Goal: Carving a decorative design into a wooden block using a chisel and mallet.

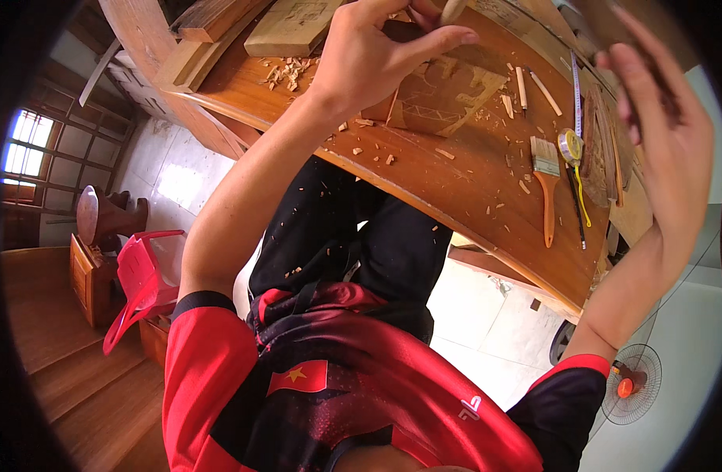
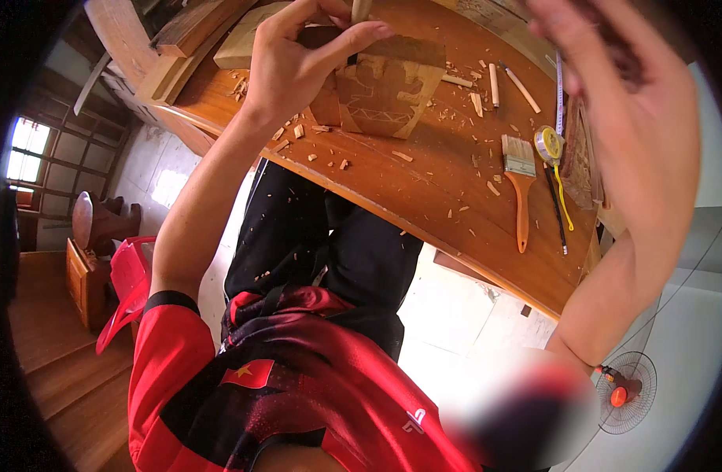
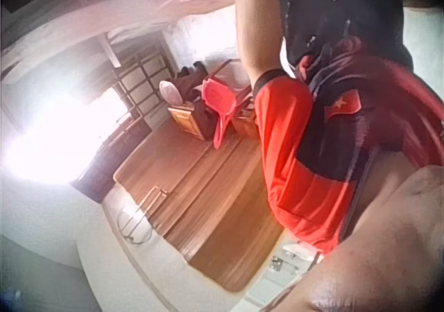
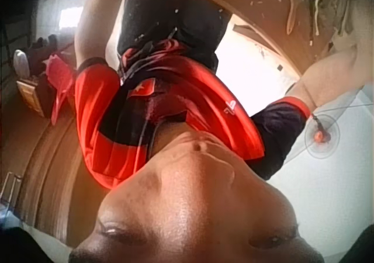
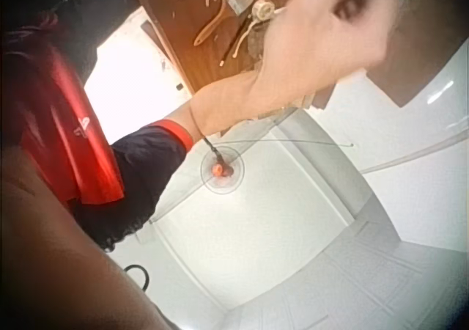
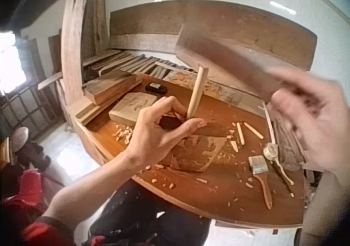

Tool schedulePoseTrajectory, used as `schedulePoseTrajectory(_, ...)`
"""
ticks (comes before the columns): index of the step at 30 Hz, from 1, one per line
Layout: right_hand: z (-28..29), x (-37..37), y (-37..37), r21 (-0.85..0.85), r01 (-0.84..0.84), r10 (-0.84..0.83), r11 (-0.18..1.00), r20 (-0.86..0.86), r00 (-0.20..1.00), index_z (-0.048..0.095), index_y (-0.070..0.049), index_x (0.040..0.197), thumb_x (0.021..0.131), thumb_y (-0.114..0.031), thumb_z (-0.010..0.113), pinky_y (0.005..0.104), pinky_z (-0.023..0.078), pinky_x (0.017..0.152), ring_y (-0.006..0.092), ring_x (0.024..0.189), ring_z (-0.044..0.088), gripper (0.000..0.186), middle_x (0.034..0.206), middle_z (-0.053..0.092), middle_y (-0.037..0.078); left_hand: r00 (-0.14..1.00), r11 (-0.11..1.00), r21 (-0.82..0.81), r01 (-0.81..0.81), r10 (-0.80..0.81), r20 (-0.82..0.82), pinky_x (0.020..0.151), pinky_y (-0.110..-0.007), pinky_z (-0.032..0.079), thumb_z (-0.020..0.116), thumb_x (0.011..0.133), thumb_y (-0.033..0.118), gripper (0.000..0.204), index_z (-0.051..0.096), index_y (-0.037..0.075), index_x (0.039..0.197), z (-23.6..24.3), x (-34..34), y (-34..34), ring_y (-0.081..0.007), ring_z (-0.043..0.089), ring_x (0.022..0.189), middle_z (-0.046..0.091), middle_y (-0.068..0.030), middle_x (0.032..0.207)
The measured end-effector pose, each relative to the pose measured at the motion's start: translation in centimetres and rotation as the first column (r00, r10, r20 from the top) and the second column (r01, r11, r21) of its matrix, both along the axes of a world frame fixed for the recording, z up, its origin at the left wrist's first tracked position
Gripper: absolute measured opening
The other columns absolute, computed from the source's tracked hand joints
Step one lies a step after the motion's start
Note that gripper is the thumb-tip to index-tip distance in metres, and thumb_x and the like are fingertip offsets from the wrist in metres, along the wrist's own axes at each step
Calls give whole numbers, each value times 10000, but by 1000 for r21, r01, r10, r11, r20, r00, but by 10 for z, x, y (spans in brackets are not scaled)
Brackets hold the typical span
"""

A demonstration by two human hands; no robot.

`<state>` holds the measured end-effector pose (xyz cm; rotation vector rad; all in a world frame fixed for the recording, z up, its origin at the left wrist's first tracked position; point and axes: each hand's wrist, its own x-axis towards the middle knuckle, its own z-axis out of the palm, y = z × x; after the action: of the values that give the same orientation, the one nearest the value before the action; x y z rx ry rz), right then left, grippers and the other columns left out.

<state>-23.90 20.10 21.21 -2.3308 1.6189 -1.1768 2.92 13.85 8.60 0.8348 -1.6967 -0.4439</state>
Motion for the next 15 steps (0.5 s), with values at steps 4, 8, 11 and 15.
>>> schedulePoseTrajectory(4,-5,11,5,102,55,-46,993,-88,995,681,-77,1353,1043,-267,652,174,351,594,14,728,473,365,1084,740,18,1000,1000,23,10,-11,16,610,-286,525,851,885,196,273,686,-21,898,1,2,-1,-138,654,708,698,-90,823)
schedulePoseTrajectory(8,-7,6,3,-35,91,-89,995,59,994,697,-110,1345,1042,-283,651,167,339,581,5,726,468,352,1071,747,10,998,999,10,46,-46,-34,602,-283,515,850,887,196,272,685,-20,898,-3,1,0,-136,645,702,688,-84,819)
schedulePoseTrajectory(11,-9,4,9,23,146,-143,989,-105,984,700,-93,1339,1037,-267,654,165,333,579,1,725,475,351,1084,754,17,998,998,41,57,-56,-12,608,-282,521,846,892,199,273,681,-18,897,-3,3,-4,-133,647,694,677,-78,809)
schedulePoseTrajectory(15,-11,-10,11,-115,9,10,993,158,987,744,-111,1271,1028,-267,672,170,350,586,-1,738,486,298,1133,753,9,996,996,36,84,-83,-34,601,-276,533,831,908,197,272,662,-16,890,0,-2,-1,-123,656,693,665,-69,804)
